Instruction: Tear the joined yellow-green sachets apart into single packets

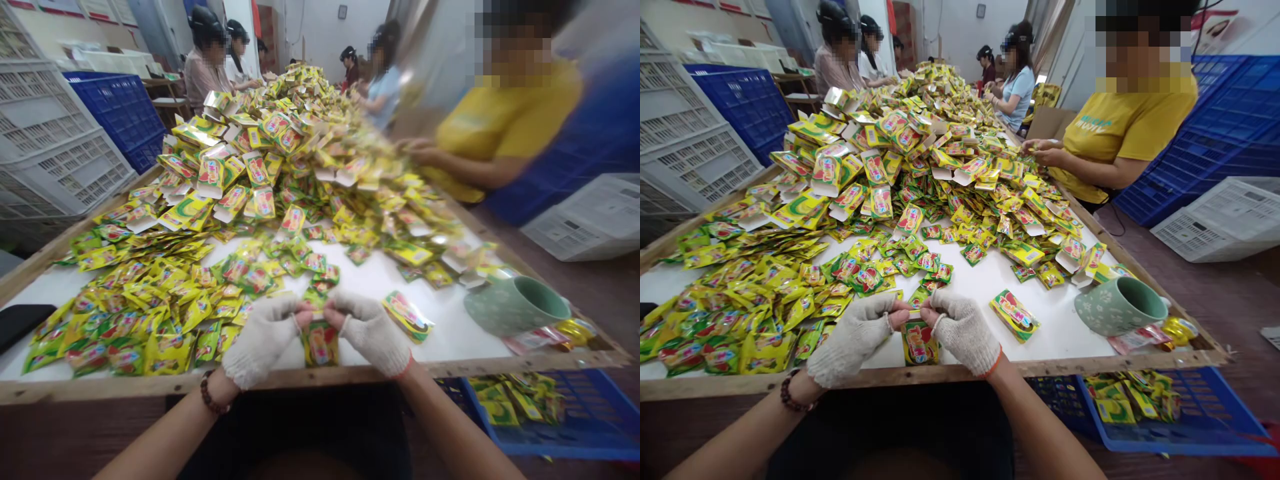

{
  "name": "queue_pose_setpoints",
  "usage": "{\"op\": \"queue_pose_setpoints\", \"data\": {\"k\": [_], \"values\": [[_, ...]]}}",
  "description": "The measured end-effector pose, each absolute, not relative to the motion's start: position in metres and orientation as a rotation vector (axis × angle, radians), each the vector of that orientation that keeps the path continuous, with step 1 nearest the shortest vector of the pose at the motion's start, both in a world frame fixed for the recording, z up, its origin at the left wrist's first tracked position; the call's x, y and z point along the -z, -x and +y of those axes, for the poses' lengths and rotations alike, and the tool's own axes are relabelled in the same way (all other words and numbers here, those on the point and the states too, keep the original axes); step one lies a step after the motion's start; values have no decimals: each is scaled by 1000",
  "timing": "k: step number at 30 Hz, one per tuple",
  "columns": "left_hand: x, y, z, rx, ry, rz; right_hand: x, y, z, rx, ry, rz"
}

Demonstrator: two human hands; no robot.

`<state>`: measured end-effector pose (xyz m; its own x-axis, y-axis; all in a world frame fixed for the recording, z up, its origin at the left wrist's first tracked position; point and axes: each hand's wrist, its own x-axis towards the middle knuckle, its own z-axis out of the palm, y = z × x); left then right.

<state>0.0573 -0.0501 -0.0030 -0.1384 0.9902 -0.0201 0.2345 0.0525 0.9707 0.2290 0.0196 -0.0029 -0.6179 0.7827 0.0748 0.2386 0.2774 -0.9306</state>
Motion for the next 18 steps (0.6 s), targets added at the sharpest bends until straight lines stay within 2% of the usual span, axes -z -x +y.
{"op": "queue_pose_setpoints", "data": {"k": [5, 9, 14, 18], "values": [[19, -55, -70, -1167, -2042, 1494, 22, -251, 20, -1140, 640, -2152], [20, -57, -77, -1112, -2286, 1530, 32, -255, 10, -1060, 449, -2170], [4, -56, -57, -969, -2229, 1591, 25, -247, 14, -1087, 717, -2073], [-3, -29, -42, -869, -2137, 1908, -3, -275, 44, -975, 1114, -1969]]}}
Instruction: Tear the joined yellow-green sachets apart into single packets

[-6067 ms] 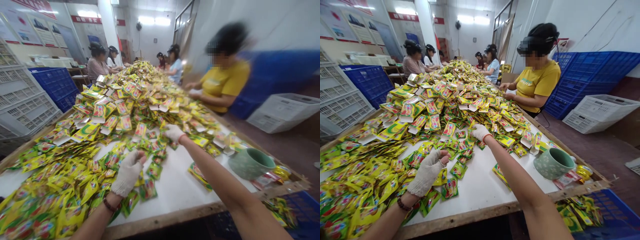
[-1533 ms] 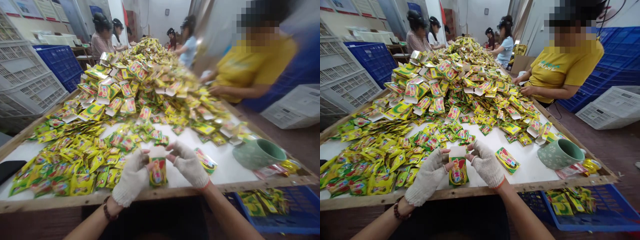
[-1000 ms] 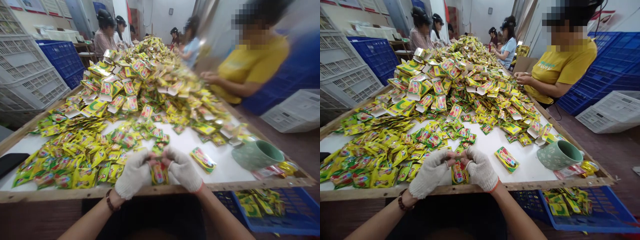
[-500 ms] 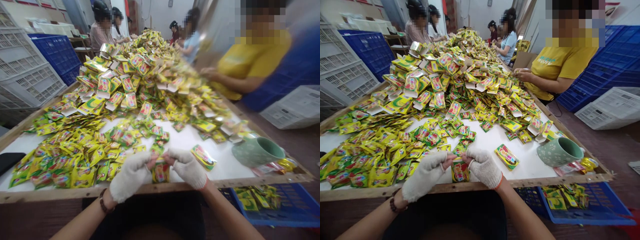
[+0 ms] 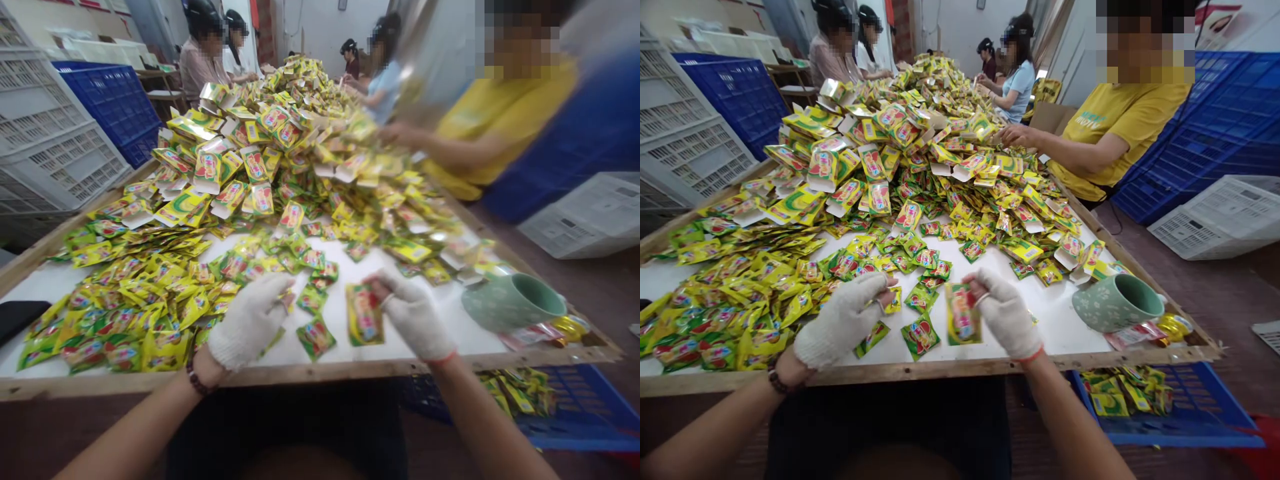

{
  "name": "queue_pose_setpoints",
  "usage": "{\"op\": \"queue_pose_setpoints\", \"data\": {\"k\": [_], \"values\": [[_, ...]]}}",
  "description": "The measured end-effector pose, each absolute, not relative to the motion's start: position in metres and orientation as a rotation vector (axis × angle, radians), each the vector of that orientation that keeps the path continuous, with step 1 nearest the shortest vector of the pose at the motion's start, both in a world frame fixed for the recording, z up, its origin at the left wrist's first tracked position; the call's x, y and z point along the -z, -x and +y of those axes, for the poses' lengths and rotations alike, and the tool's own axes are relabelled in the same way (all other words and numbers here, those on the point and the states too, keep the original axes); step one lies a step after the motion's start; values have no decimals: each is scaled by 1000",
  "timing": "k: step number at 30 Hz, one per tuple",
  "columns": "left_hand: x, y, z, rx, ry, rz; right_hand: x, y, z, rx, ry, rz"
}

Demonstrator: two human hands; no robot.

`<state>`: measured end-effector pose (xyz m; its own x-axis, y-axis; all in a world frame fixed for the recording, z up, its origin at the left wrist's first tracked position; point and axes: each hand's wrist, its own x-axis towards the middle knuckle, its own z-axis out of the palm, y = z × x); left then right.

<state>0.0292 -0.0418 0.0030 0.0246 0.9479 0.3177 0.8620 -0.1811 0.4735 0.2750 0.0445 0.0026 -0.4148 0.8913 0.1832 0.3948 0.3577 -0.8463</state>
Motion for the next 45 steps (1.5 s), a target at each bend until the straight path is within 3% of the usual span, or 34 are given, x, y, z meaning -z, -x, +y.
{"op": "queue_pose_setpoints", "data": {"k": [4, 7, 11, 15, 19, 22, 26, 31, 35, 39, 45], "values": [[-2, -5, -36, -270, -2099, 2181, -26, -293, 65, -499, 1178, -2122], [1, -7, -29, 35, -2137, 2189, -26, -270, 58, -593, 961, -2322], [4, -18, -17, 186, -2200, 2148, -10, -224, 36, -685, 802, -2777], [5, -14, -14, -55, -2063, 2097, 2, -211, 25, -699, 977, -2907], [3, -10, -21, -605, -1765, 2003, 3, -221, 28, -1176, 1139, -2579], [0, -16, -26, -792, -1522, 1775, 1, -222, 35, -1376, 1026, -2313], [-1, -27, -29, -861, -1219, 1523, -3, -214, 45, -1347, 938, -2201], [-4, -35, -29, -812, -1216, 1428, -10, -205, 51, -1155, 707, -2465], [-4, -39, -26, -986, -1185, 1450, -12, -203, 50, -1049, 973, -2250], [0, -35, -24, -1075, -1061, 1415, 2, -208, 50, -1221, 1074, -2061], [-5, -36, -25, -872, -1112, 1438, 6, -220, 55, -1467, 953, -2098]]}}
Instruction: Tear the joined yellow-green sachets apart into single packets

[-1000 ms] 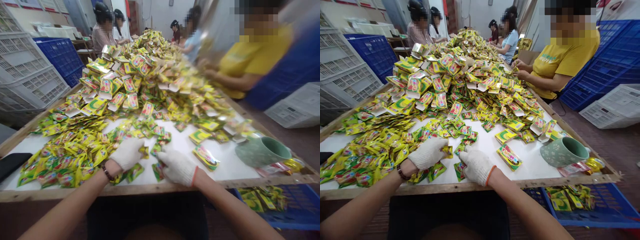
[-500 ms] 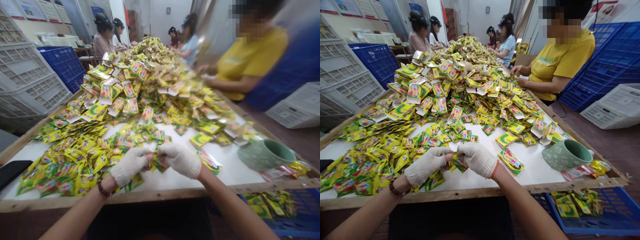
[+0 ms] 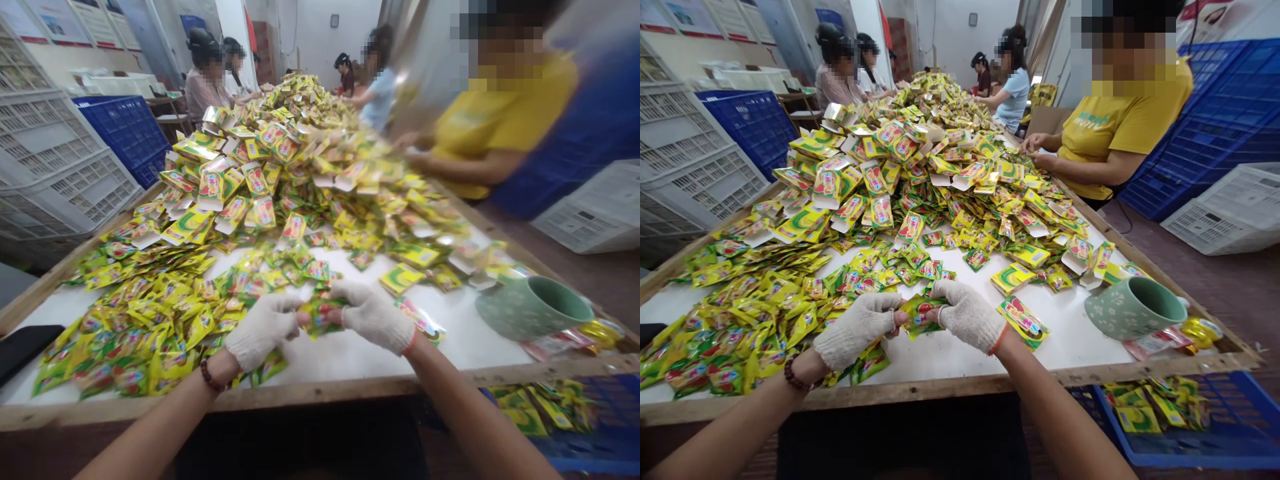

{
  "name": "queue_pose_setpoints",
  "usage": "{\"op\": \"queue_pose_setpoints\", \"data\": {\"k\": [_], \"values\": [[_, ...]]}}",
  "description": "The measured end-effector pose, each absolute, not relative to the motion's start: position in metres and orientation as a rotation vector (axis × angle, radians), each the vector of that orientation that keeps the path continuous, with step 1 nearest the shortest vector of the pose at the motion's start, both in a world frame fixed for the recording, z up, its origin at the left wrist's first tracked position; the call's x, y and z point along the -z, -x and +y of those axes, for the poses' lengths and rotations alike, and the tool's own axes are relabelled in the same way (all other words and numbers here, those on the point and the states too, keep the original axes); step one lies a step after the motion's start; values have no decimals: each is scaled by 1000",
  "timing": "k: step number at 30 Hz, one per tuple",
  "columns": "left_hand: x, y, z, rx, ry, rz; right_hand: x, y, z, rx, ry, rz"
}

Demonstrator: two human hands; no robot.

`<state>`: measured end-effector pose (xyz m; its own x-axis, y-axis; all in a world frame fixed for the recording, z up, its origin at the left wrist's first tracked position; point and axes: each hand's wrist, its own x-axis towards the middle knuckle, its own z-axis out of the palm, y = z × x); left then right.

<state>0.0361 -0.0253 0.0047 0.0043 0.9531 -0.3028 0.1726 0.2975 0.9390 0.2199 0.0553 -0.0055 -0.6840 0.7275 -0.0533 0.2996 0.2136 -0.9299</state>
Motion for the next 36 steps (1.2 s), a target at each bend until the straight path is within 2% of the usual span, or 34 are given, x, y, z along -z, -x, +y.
{"op": "queue_pose_setpoints", "data": {"k": [10, 16, 18, 20, 23, 26, 30, 33, 36], "values": [[-12, -27, -7, -449, -1458, 1526, -25, -210, 72, -1111, 698, -2664], [-22, -29, 19, -630, -1461, 1472, -20, -205, 92, -1023, 778, -2453], [-23, -23, 32, -657, -1516, 1436, -15, -203, 100, -1135, 770, -2391], [-23, -10, 52, -612, -1692, 1461, -11, -203, 108, -1243, 749, -2306], [-23, 17, 92, -540, -2187, 1648, -6, -202, 121, -1218, 819, -2130], [-20, 38, 134, -248, -2617, 1879, -1, -201, 132, -1227, 911, -2004], [-17, 44, 169, 311, -2823, 1829, 5, -202, 137, -1151, 924, -1963], [-28, 45, 172, 427, -2904, 1803, 9, -204, 136, -1111, 1079, -1961], [-46, 50, 158, 412, -2864, 1973, 9, -204, 133, -1164, 1184, -1869]]}}
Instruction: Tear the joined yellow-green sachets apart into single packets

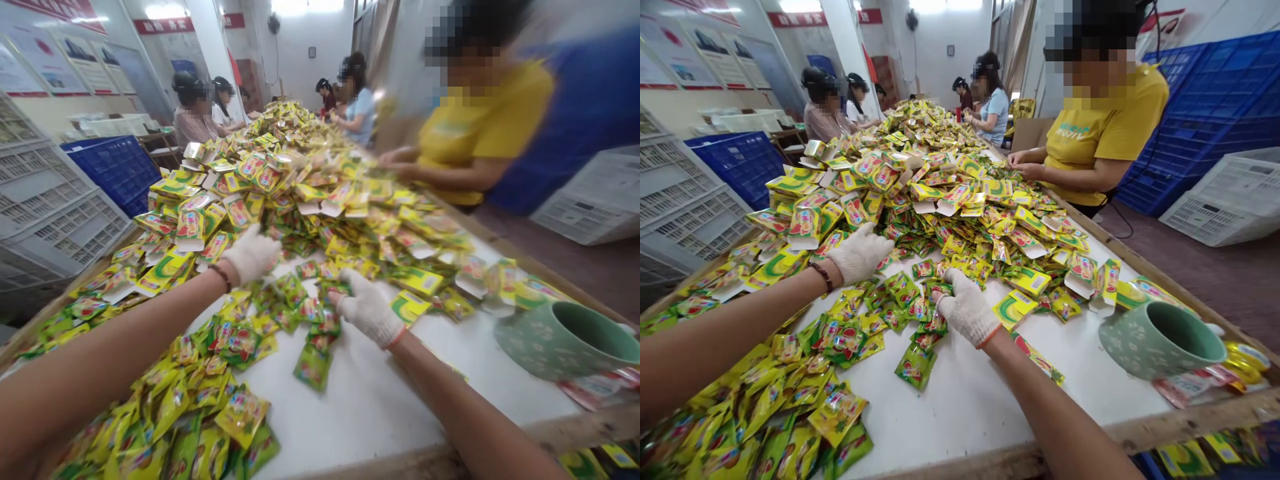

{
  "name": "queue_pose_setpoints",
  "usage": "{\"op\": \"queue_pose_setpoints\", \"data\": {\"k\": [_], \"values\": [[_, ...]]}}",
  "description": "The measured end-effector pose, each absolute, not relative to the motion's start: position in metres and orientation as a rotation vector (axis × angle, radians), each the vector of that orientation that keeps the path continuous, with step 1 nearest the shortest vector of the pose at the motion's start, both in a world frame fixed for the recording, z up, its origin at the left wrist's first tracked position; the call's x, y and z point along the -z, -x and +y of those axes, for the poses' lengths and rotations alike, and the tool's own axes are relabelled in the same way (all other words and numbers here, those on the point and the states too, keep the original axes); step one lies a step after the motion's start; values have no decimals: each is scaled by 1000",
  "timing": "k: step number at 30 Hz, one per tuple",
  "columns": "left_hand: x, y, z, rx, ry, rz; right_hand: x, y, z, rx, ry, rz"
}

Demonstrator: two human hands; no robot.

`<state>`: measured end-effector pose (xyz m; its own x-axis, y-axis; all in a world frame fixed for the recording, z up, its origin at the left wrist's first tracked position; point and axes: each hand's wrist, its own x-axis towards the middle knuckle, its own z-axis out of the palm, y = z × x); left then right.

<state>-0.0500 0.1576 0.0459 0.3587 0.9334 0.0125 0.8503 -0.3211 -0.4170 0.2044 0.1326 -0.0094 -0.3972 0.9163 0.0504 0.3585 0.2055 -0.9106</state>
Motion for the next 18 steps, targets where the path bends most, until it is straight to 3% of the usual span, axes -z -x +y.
{"op": "queue_pose_setpoints", "data": {"k": [6, 11, 14, 18], "values": [[-56, 42, 87, -208, 2056, -1772, -9, -196, 117, -1567, 974, -1503], [-33, 7, 32, -18, 2142, -1911, -11, -193, 106, -1765, 888, -1725], [-20, -9, 14, 104, 2151, -1981, -4, -194, 104, -1713, 929, -1930], [-5, -24, 2, 226, 2113, -2061, -6, -193, 93, -1342, 996, -2006]]}}
